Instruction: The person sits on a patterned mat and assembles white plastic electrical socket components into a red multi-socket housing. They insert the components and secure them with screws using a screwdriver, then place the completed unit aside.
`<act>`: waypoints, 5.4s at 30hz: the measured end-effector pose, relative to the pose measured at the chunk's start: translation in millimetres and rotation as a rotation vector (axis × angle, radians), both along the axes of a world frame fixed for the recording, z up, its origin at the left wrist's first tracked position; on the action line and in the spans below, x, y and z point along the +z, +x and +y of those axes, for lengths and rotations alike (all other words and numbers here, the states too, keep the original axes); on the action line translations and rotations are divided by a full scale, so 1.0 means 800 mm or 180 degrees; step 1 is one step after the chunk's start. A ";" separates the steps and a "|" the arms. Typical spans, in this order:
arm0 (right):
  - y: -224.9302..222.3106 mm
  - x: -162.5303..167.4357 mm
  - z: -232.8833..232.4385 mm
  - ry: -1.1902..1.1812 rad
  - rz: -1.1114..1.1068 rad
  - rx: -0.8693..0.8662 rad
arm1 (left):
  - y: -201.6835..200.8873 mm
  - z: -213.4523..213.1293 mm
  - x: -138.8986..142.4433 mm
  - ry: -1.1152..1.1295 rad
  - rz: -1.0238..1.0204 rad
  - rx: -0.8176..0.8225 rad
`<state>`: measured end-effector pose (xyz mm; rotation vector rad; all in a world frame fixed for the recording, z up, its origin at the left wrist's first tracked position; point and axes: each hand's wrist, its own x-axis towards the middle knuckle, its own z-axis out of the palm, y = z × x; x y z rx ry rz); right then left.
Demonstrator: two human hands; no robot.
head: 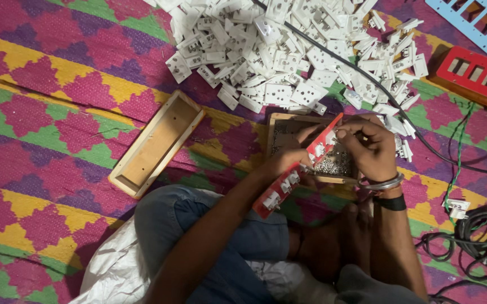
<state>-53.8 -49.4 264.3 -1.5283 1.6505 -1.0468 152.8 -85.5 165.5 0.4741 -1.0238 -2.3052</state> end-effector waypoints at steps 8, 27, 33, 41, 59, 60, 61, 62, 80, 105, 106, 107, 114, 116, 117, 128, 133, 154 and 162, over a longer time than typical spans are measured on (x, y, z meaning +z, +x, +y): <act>-0.006 0.008 -0.002 -0.0108 0.0247 0.0294 | 0.002 0.002 0.014 0.0049 0.0012 -0.0138; 0.000 -0.007 0.007 0.0081 -0.0137 0.0015 | 0.007 0.002 0.045 0.0104 -0.0125 -0.0100; -0.006 -0.004 0.004 0.0205 -0.0117 0.0162 | 0.001 0.004 0.023 0.0009 -0.0322 -0.0148; -0.008 -0.003 0.006 0.0151 -0.0122 0.0148 | 0.009 0.008 0.052 0.0736 -0.0044 -0.0233; 0.030 0.007 0.016 0.0073 0.0377 -0.0377 | 0.005 0.011 0.021 -0.0177 -0.0537 -0.0123; 0.032 0.006 0.017 -0.0046 0.0257 -0.0356 | 0.004 0.012 0.020 -0.0138 -0.0458 -0.0095; 0.034 0.004 0.018 -0.0168 0.0129 -0.0327 | 0.004 0.013 0.021 -0.0102 -0.0386 -0.0060; 0.036 0.002 0.019 -0.0293 -0.0005 -0.0292 | 0.004 0.013 0.022 -0.0069 -0.0318 -0.0021; 0.052 -0.019 0.030 -0.0179 -0.0544 -0.0923 | 0.016 0.017 0.060 -0.0687 -0.0684 0.0194; 0.036 -0.061 0.024 -0.0593 -0.1495 -0.0991 | 0.018 0.023 0.051 -0.0072 -0.0406 0.0029; 0.035 -0.064 0.022 -0.0654 -0.1577 -0.0971 | 0.019 0.024 0.049 0.0094 -0.0388 -0.0073; 0.034 -0.065 0.021 -0.0729 -0.1664 -0.0942 | 0.019 0.024 0.048 0.0244 -0.0372 -0.0171; 0.037 -0.040 0.034 -0.0279 -0.1025 -0.0629 | 0.017 0.021 0.056 -0.0348 -0.0447 0.0192; 0.041 -0.030 0.037 -0.0247 -0.0660 -0.0666 | 0.020 0.024 0.065 -0.0132 -0.0664 0.0043; 0.043 -0.027 0.037 -0.0249 -0.0543 -0.0686 | 0.022 0.024 0.069 -0.0211 -0.0646 0.0077; 0.033 -0.009 0.035 -0.0086 -0.0395 -0.0662 | 0.030 0.015 0.096 -0.0023 -0.0606 -0.0191; 0.037 -0.008 0.037 -0.0310 -0.0141 -0.0651 | 0.029 0.019 0.089 -0.0346 -0.0496 -0.0015; 0.042 -0.019 0.042 -0.0352 -0.0034 -0.0766 | 0.033 0.022 0.088 -0.1300 -0.1067 0.0151; 0.043 -0.024 0.040 -0.0447 -0.0302 -0.0605 | 0.036 0.019 0.102 -0.0057 -0.0712 -0.0144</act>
